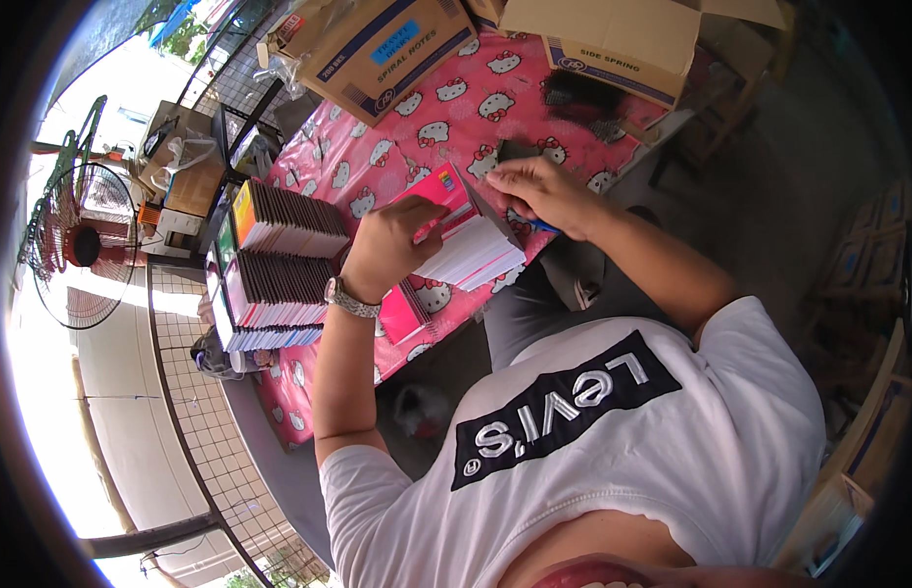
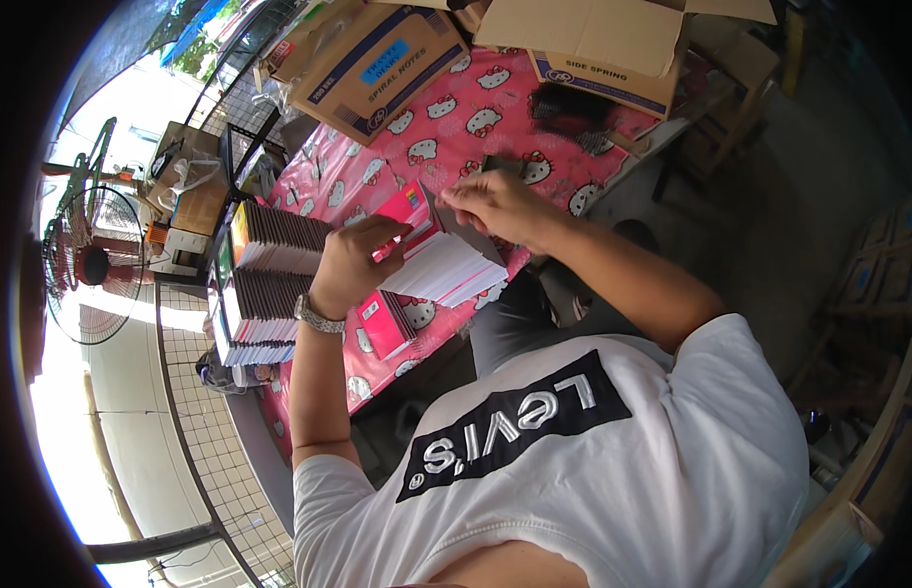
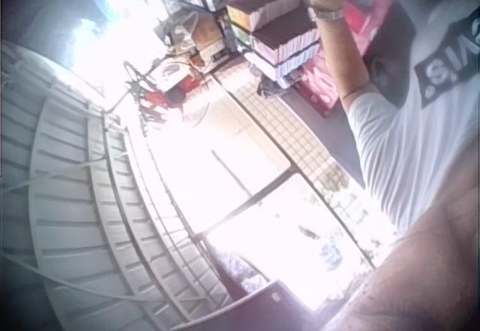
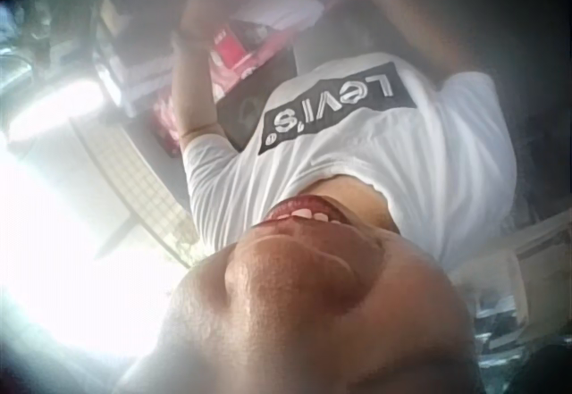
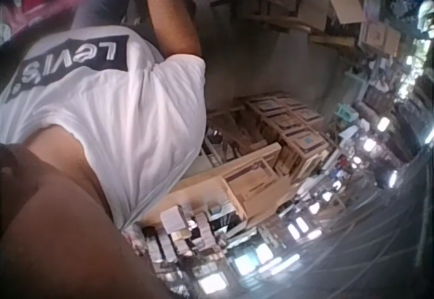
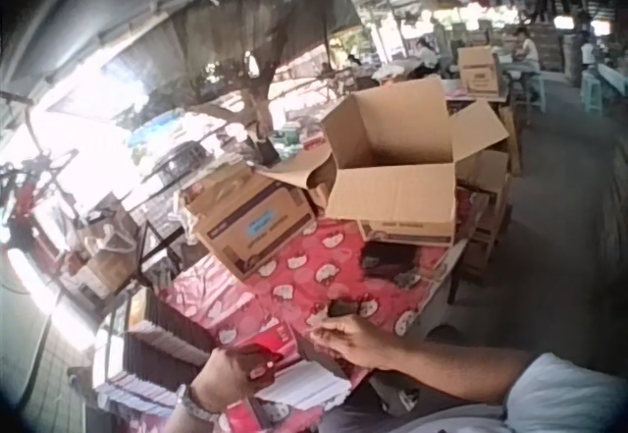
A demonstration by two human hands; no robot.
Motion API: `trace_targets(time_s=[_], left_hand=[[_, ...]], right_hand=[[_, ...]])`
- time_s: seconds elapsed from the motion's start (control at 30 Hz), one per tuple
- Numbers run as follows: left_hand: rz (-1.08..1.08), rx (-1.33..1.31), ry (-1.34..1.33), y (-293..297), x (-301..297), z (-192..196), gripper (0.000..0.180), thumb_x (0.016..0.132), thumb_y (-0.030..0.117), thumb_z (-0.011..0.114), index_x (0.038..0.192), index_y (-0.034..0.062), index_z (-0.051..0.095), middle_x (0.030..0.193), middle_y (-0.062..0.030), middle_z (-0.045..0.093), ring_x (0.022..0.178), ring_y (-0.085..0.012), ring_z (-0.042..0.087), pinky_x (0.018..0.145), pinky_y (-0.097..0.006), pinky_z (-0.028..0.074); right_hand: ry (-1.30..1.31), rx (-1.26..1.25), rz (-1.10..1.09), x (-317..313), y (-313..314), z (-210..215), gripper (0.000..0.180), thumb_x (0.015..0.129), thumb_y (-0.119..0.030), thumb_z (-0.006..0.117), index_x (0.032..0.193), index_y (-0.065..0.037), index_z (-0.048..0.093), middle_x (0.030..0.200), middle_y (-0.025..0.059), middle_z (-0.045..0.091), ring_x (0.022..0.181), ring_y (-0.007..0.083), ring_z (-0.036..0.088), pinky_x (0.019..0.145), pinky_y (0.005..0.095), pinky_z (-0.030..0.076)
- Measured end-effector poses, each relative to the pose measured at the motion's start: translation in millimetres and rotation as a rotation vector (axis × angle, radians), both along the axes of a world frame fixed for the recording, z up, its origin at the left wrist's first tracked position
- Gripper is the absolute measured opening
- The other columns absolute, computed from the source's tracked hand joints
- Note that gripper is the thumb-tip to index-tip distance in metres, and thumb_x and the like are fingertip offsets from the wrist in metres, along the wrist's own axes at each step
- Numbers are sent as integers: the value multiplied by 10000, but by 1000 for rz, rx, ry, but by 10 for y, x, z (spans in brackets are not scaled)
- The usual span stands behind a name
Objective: The person assembles spiral notebooks by inserting wire coils into pre-punched holes in paper stacks and using pliers to secure the ends.
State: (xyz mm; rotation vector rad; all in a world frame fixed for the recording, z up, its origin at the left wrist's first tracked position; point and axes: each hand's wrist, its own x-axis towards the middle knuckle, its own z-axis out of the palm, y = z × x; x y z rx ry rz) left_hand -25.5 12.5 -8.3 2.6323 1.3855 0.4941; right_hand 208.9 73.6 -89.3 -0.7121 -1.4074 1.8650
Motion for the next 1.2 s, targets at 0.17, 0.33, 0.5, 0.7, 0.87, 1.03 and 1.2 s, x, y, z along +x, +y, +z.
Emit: trace_targets(time_s=[0.17, 0.33, 0.5, 0.7, 0.87, 1.03, 1.2], left_hand=[[42, 82, -43, -36, 79, -62, 278, 750, 5, 671, 1028, 9, 657, 937, -141, 672, 773, -295, 660, 710, -362, 543], [105, 101, -12, -24, 107, 22, 279, 793, -29, 619, 1071, -15, 606, 955, -183, 652, 908, -361, 617, 796, -424, 504], [134, 177, -51, 155, 91, 237, 205, 868, 22, 515, 1057, 30, 594, 954, -148, 647, 906, -355, 591, 843, -467, 439], [300, 303, 57, 159, 220, 16, 183, 870, 110, 582, 1046, 62, 573, 908, -119, 652, 885, -320, 599, 801, -431, 402], [261, 280, -34, 174, 161, 8, 145, 877, 141, 612, 1000, 65, 595, 860, -102, 660, 846, -302, 611, 778, -409, 387], [235, 208, -65, 167, 242, 83, 126, 875, 128, 613, 983, 63, 602, 853, -98, 664, 810, -290, 617, 761, -404, 381], [274, 262, -56, 113, 353, 59, 183, 861, 129, 628, 1025, 68, 577, 886, -85, 665, 842, -299, 613, 772, -429, 377]], right_hand=[[44, -237, 185, -62, -146, 224, 594, 944, -511, 560, 1089, 59, 646, 641, -14, 468, 488, 41, 342, 432, 211, 266], [33, -29, 325, -28, 48, 384, 509, 1017, -430, 478, 1243, 14, 586, 687, -19, 452, 571, 63, 417, 498, 222, 353], [-241, 858, -41, -115, 275, 437, 354, 1034, -184, 456, 1365, -77, 521, 891, 48, 502, 780, 166, 550, 719, 298, 468], [-224, 1170, -121, -182, 510, 458, 424, 896, 48, 561, 1282, -118, 624, 984, 92, 536, 841, 211, 606, 786, 330, 490], [-212, 1107, -1, -112, 495, 559, 348, 863, 50, 591, 1162, -95, 695, 926, 83, 592, 853, 202, 631, 780, 323, 505], [-129, 1012, 37, -35, 513, 590, 285, 857, 24, 617, 1116, -63, 695, 900, 92, 610, 863, 205, 644, 769, 329, 504], [-207, 1001, 26, 6, 373, 634, 266, 871, -30, 634, 1135, -14, 597, 832, 106, 621, 783, 246, 641, 712, 357, 502]])
